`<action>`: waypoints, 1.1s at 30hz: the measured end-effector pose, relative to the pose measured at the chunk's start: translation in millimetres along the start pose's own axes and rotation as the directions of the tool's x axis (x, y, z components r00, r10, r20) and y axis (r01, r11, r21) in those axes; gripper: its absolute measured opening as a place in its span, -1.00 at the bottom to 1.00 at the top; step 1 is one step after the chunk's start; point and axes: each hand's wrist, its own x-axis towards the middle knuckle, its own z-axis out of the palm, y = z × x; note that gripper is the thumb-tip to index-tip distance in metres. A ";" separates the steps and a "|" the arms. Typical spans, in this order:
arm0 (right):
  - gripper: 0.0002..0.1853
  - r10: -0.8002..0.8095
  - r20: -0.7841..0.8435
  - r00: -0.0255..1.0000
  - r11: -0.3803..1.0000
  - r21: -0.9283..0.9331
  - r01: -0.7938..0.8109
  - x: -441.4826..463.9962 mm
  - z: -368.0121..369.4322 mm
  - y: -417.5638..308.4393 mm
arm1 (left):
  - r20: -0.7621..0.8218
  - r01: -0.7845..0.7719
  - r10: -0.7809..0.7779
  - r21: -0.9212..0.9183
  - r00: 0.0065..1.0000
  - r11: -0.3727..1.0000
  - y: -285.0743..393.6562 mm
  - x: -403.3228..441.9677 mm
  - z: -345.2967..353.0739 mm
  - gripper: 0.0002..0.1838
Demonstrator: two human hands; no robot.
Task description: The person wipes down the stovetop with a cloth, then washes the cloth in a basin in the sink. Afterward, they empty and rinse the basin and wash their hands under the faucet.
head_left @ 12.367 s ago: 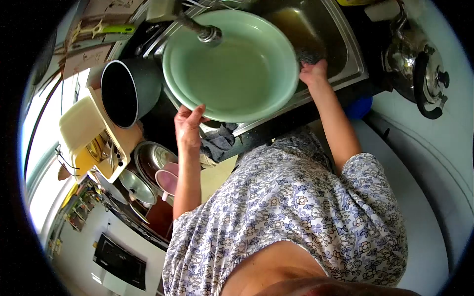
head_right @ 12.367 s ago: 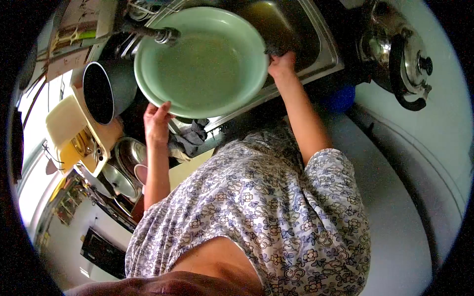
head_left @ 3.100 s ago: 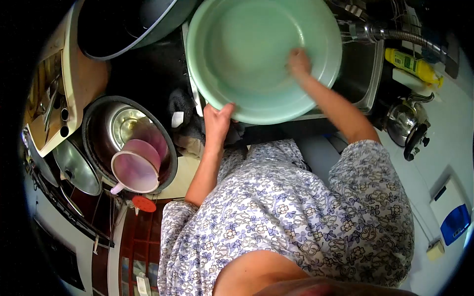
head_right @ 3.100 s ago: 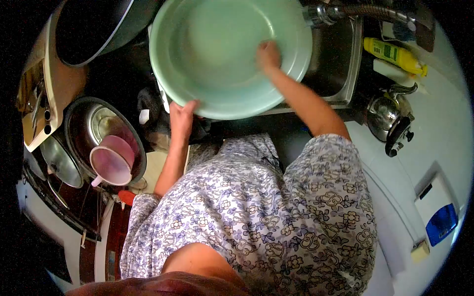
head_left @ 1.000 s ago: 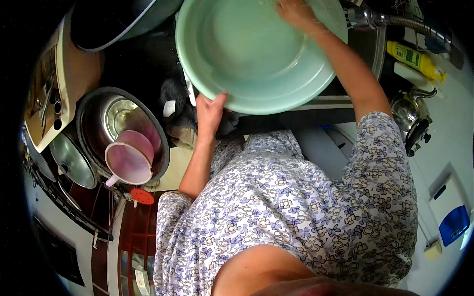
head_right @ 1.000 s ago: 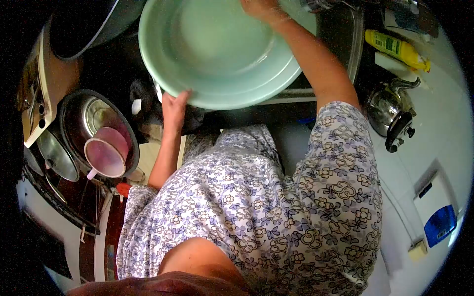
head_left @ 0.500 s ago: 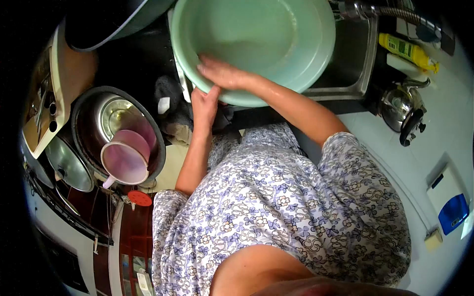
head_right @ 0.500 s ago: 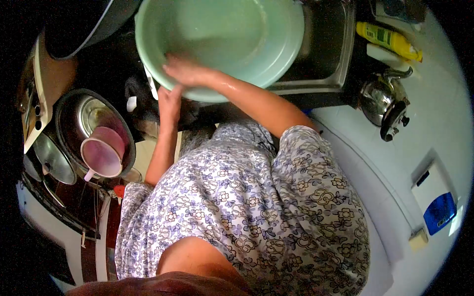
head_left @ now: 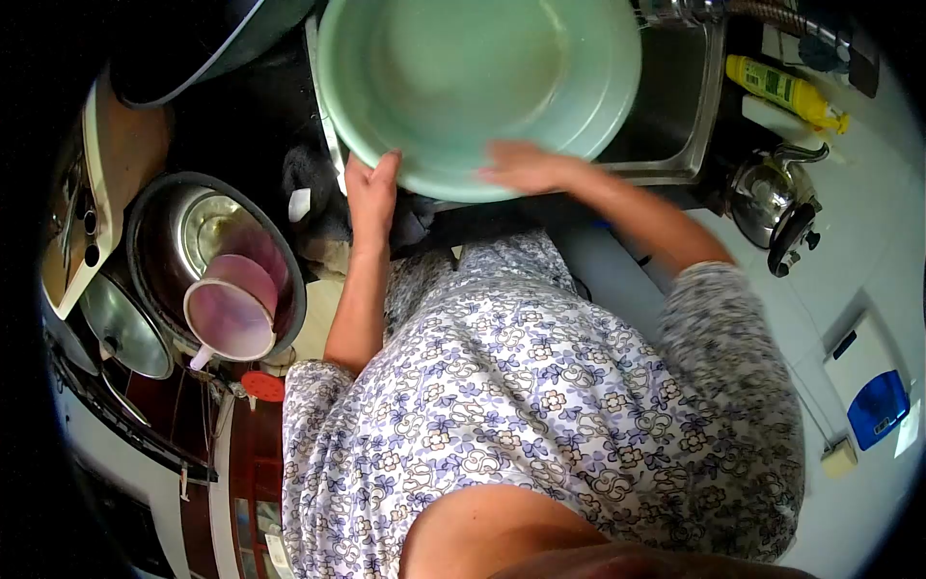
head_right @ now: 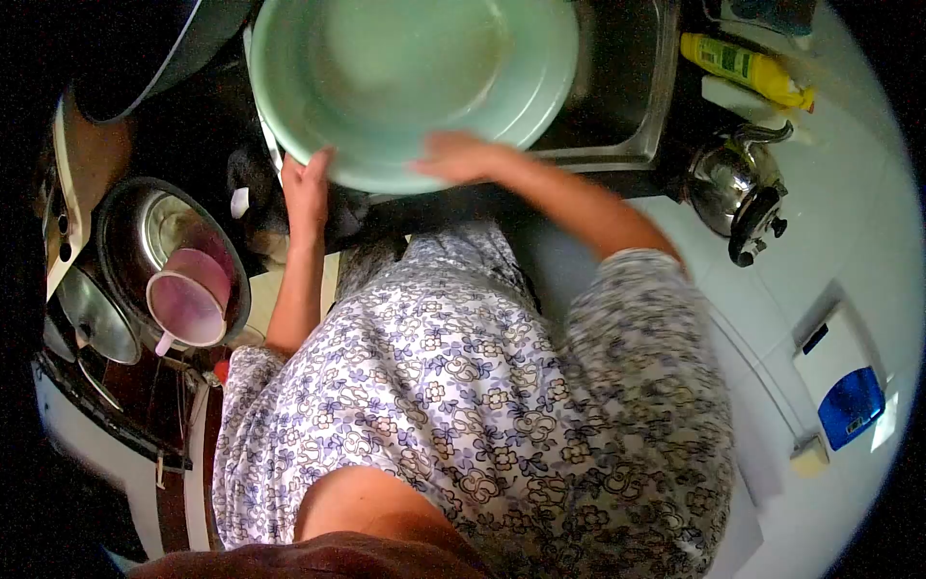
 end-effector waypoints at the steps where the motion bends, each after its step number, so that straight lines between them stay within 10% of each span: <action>1: -0.15 -0.248 -0.002 0.969 0.960 0.136 0.246 7.2 -3.3 -36.1 | 0.020 0.017 -0.017 -0.006 1.000 1.000 0.7 1.1 0.2 -0.72; 4: -0.18 -0.303 -0.202 0.931 0.888 0.294 0.353 25.3 1.4 -58.9 | -0.010 0.028 -0.028 -0.007 1.000 1.000 9.6 -4.9 1.4 -0.75; 6: -0.19 -0.381 0.024 0.924 0.911 0.180 0.371 -24.3 -35.9 -37.3 | 0.020 0.072 -0.071 -0.070 0.997 0.995 4.7 -1.5 3.0 -0.78; 7: -0.20 -0.090 0.192 0.977 0.986 -0.124 0.115 -9.4 -34.0 16.6 | 0.036 0.087 -0.085 -0.072 0.996 0.994 5.9 -1.0 3.5 -0.77; 9: -0.28 0.215 0.039 0.976 0.856 -0.488 -0.169 -25.2 -85.3 62.3 | 0.058 0.115 -0.111 -0.078 0.992 0.990 10.5 0.6 2.9 -0.76; 11: -0.28 -0.215 -0.476 0.853 0.675 -0.704 -0.222 -25.1 -123.7 109.1 | 0.047 0.107 -0.104 -0.066 0.993 0.992 7.2 -0.8 3.6 -0.72; 14: -0.24 -0.268 -0.626 0.732 0.713 -0.640 -0.287 -10.0 -110.7 99.8 | 0.028 0.143 -0.141 -0.054 0.990 0.988 12.1 0.5 4.0 -0.74; 17: -0.21 0.164 -0.445 0.880 0.944 -0.187 -0.271 23.1 -26.6 62.8 | -0.001 0.158 -0.158 -0.053 0.987 0.986 12.6 2.2 4.1 -0.75; 20: -0.36 -0.054 -0.297 0.953 0.998 -0.004 0.056 43.0 4.4 -21.0 | -0.001 0.149 -0.149 -0.016 0.989 0.989 7.1 4.6 5.0 -0.74; 22: -0.43 -0.100 -0.242 0.965 0.889 0.414 0.196 52.2 -7.2 -9.3 | -0.004 0.185 -0.185 0.019 0.983 0.983 12.2 3.6 7.3 -0.72; 24: -0.55 0.152 -0.065 0.986 0.520 0.854 -0.024 72.9 -13.7 44.8 | -0.007 0.172 -0.172 0.045 0.985 0.984 18.5 4.4 10.5 -0.71; 26: -0.59 0.348 0.158 0.924 0.291 0.919 -0.267 79.7 -44.8 121.1 | -0.002 0.177 -0.177 0.080 0.984 0.981 24.0 5.3 11.9 -0.70; 28: -0.65 0.482 -0.174 0.859 0.400 0.916 -0.039 93.9 -95.2 170.0 | 0.001 0.206 -0.207 0.060 0.978 0.977 24.7 5.7 10.8 -0.71; 29: -0.67 0.201 -0.173 0.964 0.440 0.895 0.069 143.8 -130.6 251.8 | 0.005 0.221 -0.222 0.056 0.975 0.974 23.3 5.5 10.8 -0.71; 31: -0.67 0.345 -0.568 0.747 0.868 0.495 -0.024 102.0 -196.1 97.8 | -0.014 0.225 -0.225 0.053 0.974 0.973 19.7 3.2 12.3 -0.72; 33: -0.67 0.018 -0.743 0.669 0.819 0.394 0.416 162.9 -201.1 92.5 | -0.023 0.216 -0.216 0.039 0.976 0.976 21.8 3.2 14.3 -0.73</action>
